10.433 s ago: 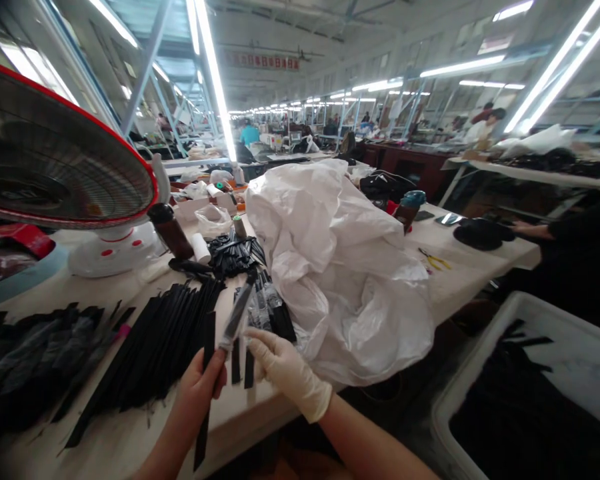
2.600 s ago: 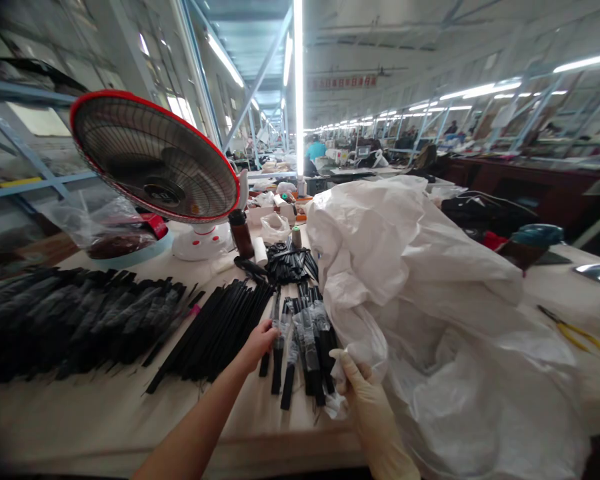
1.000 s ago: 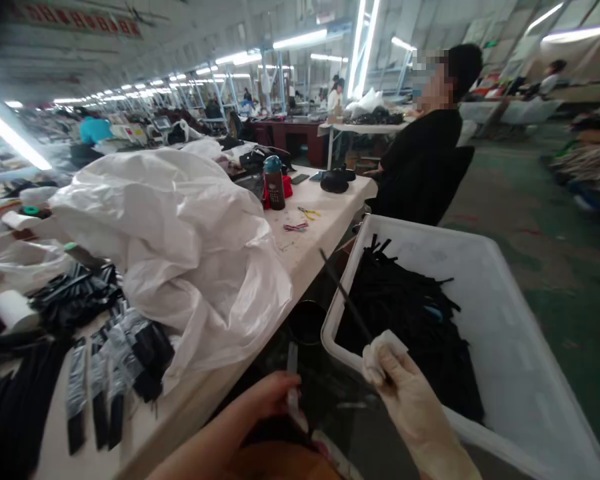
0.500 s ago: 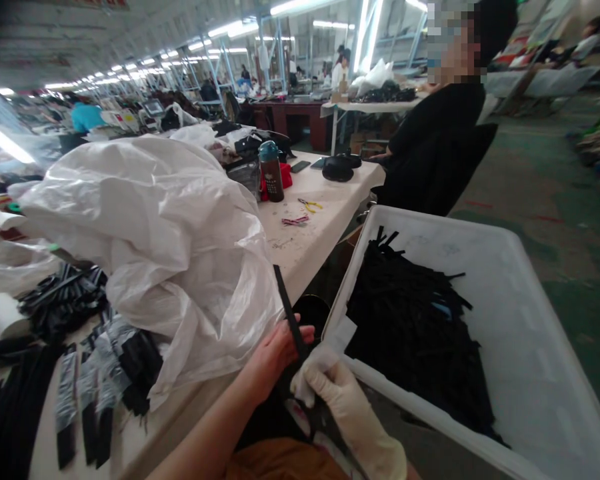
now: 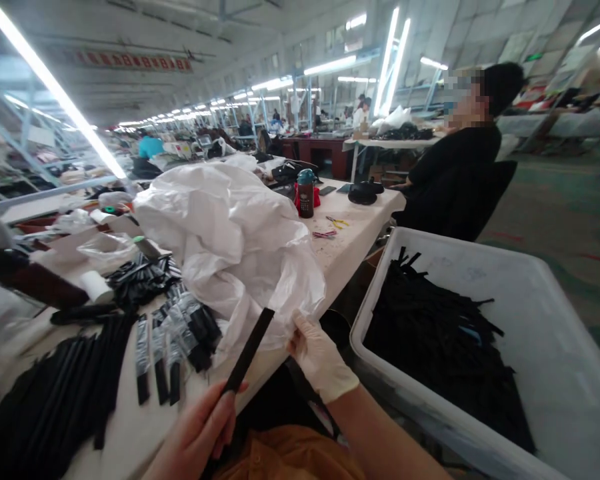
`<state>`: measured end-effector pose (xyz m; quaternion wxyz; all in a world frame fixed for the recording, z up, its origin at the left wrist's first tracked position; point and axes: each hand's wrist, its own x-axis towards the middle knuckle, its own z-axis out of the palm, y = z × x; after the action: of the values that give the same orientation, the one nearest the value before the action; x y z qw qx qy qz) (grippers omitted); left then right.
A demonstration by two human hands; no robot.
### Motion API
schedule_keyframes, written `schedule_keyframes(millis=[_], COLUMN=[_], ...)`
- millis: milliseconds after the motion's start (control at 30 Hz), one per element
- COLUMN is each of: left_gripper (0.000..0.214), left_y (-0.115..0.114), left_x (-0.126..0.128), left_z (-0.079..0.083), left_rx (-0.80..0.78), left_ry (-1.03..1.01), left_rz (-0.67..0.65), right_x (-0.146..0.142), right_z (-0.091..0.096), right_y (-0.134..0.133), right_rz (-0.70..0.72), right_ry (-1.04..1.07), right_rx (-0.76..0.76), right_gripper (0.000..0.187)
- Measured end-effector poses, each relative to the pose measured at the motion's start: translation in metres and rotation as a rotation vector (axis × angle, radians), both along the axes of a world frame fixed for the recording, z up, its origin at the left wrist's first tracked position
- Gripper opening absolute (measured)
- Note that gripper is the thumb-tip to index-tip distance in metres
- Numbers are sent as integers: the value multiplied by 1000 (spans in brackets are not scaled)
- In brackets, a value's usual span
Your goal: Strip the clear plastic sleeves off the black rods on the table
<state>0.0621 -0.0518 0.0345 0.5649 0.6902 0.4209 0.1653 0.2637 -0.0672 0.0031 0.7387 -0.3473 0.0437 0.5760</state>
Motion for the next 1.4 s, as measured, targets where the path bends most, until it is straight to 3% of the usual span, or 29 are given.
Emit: schedule_keyframes(millis=[167, 300, 433, 633, 733, 833, 900, 967, 1067, 1167, 1267, 1400], left_gripper=[31, 29, 31, 24, 35, 42, 40, 34, 31, 31, 32, 36], left_y=[-17, -21, -18, 4, 8, 9, 10, 10, 11, 16, 21, 19], left_x=[-41, -60, -79, -116, -129, -137, -142, -148, -147, -132, -120, -113], left_z=[-18, -17, -10, -29, -39, -40, -38, -36, -36, -39, -42, -43], left_rx=[192, 253, 179, -12, -73, 18, 48, 22, -39, -21, 15, 2], left_ry=[83, 148, 87, -81, -146, -184, -211, -176, -82, -106, -151, -135], left_rz=[94, 106, 67, 146, 254, 392, 425, 419, 376, 433, 477, 464], right_x=[-45, -70, -101, -155, -170, -179, -178, -173, -168, -183, -196, -181], right_z=[11, 17, 13, -2, -11, -13, -6, 5, 14, 1, -17, -21], right_y=[22, 29, 28, 25, 29, 33, 38, 49, 67, 73, 69, 70], right_rz=[13, 33, 120, 556, 526, 608, 768, 833, 704, 608, 709, 657], right_ry=[5, -159, -526, -852, -1021, -1130, -1112, -1010, -864, -717, -458, -351], right_rx=[39, 128, 179, 186, 149, 251, 364, 379, 300, 287, 297, 276], right_gripper=[35, 32, 28, 35, 39, 37, 33, 32, 37, 52, 52, 51])
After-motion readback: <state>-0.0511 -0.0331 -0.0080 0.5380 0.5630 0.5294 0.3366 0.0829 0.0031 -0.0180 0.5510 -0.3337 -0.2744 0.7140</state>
